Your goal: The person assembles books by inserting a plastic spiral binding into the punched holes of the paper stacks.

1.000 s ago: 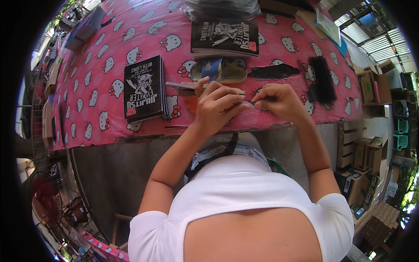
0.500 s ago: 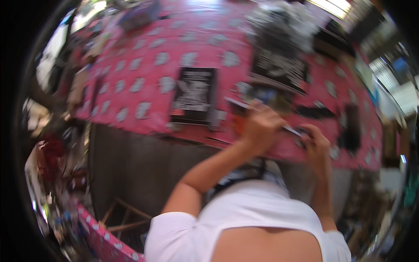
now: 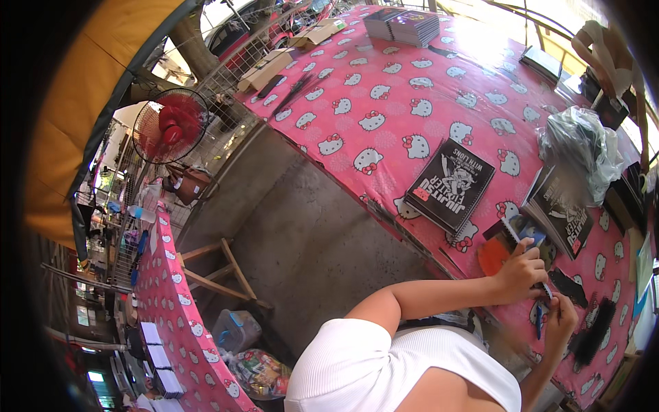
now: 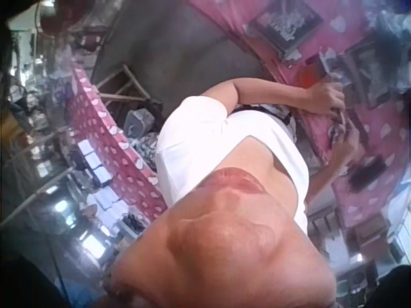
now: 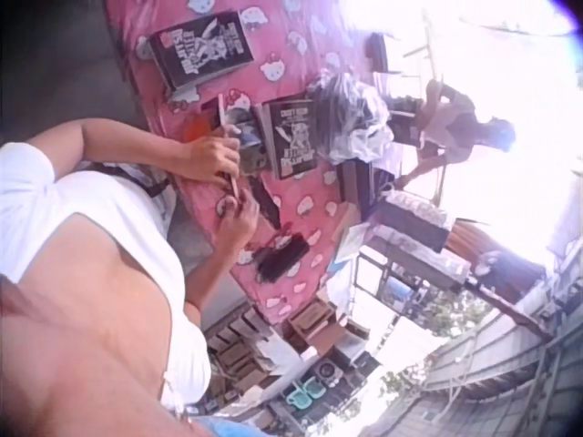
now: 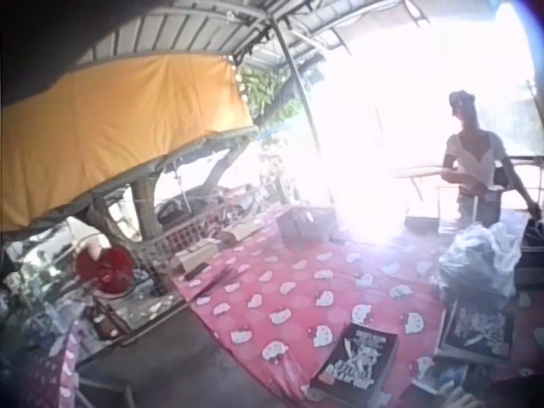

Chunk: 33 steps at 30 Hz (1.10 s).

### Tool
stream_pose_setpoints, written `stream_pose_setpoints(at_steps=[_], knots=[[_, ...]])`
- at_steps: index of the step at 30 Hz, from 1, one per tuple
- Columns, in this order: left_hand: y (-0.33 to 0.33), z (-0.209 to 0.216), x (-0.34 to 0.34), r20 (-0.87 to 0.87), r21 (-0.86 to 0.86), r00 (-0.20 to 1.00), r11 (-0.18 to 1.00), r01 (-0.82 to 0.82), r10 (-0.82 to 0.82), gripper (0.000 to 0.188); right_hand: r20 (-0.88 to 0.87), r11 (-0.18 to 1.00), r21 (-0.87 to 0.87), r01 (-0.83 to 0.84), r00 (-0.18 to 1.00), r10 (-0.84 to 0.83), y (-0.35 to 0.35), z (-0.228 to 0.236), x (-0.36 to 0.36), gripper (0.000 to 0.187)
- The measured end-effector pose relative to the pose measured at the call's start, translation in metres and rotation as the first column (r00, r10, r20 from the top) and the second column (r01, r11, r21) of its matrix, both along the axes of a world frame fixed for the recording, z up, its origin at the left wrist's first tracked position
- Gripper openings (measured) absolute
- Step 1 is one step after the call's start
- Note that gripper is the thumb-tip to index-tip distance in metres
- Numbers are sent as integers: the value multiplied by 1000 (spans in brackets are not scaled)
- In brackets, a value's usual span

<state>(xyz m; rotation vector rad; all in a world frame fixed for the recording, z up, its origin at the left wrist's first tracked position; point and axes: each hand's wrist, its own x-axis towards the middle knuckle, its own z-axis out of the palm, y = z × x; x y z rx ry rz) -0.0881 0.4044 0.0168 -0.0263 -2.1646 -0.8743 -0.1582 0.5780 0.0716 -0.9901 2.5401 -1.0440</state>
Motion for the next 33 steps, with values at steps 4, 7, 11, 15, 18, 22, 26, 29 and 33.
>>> stream_pose_setpoints(at_steps=[4, 7, 11, 15, 18, 22, 26, 29, 33], knots=[[-2, 1, 4, -10, -8, 1000, 1000, 5, -5, 23, -385, 985, -145, -90, 922, 28, -7, -9, 5, 17], [-3, 2, 7, 15, -16, 1000, 1000, 15, -15, 22, -317, 983, -147, -106, 947, 54, -13, 2, 9, 17], [-1, 4, 10, 23, 23, 999, 999, 22, -23, 22, -282, 987, -149, -54, 959, 10, -17, 2, 19, 14], [-5, 11, 11, 14, -22, 998, 998, 55, -55, 18, -241, 973, -223, 65, 963, -119, -16, 4, 27, 8], [-4, 6, 12, 37, -88, 999, 995, 36, -33, 16, -386, 980, -198, -4, 919, -74, -22, 6, 30, 3], [-18, 8, 29, 36, -35, 994, 994, 102, -100, 28, 233, 981, 32, -191, 956, 178, -11, 21, -26, 5], [-3, 12, 15, 19, -43, 998, 997, 58, -57, 31, -321, 937, 205, -284, 885, 338, -34, -26, -81, 24], [-5, 22, 7, 50, -23, 999, 1000, -7, 8, 32, -408, 909, 274, -315, 818, 406, -54, -75, -85, 38], [-13, 20, 7, 73, -154, 996, 987, -39, 50, 34, -228, 893, 413, -180, 929, 292, -45, -75, -85, 46]])
